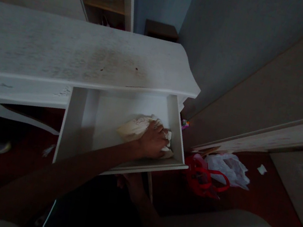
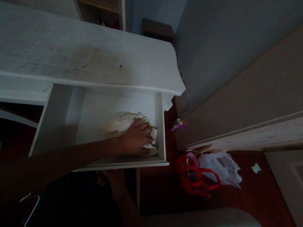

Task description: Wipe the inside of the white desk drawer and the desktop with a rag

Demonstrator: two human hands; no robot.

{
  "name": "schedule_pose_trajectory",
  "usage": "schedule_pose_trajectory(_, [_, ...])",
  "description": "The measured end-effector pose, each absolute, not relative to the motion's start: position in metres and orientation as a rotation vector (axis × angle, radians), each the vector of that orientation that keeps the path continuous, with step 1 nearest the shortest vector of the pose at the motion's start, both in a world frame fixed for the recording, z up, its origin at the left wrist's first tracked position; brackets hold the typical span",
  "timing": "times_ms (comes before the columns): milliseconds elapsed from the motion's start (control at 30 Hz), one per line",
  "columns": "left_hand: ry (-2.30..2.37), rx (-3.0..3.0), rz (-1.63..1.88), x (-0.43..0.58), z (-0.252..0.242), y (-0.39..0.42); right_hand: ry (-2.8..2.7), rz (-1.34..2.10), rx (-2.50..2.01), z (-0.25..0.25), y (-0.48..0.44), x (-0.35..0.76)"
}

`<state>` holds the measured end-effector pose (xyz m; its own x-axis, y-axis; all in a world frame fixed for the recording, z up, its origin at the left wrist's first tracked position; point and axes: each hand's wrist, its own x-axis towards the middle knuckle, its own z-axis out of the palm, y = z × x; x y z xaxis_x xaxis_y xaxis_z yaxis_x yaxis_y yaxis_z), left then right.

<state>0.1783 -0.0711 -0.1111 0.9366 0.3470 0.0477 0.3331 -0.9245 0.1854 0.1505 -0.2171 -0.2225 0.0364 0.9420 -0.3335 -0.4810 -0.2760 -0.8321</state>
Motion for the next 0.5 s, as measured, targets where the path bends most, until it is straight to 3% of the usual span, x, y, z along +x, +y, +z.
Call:
schedule_pose_trajectory(267, [0.117,2.865,0.228,0.168,-0.095,-0.060,-0.541,1.547,-1.095,-0.224,-0.218,0.150])
schedule_pose_trajectory(500, [0.040,2.792,-0.038,0.192,-0.099,-0.071,-0.557,1.546,-1.092,-0.223,-0.220,0.153])
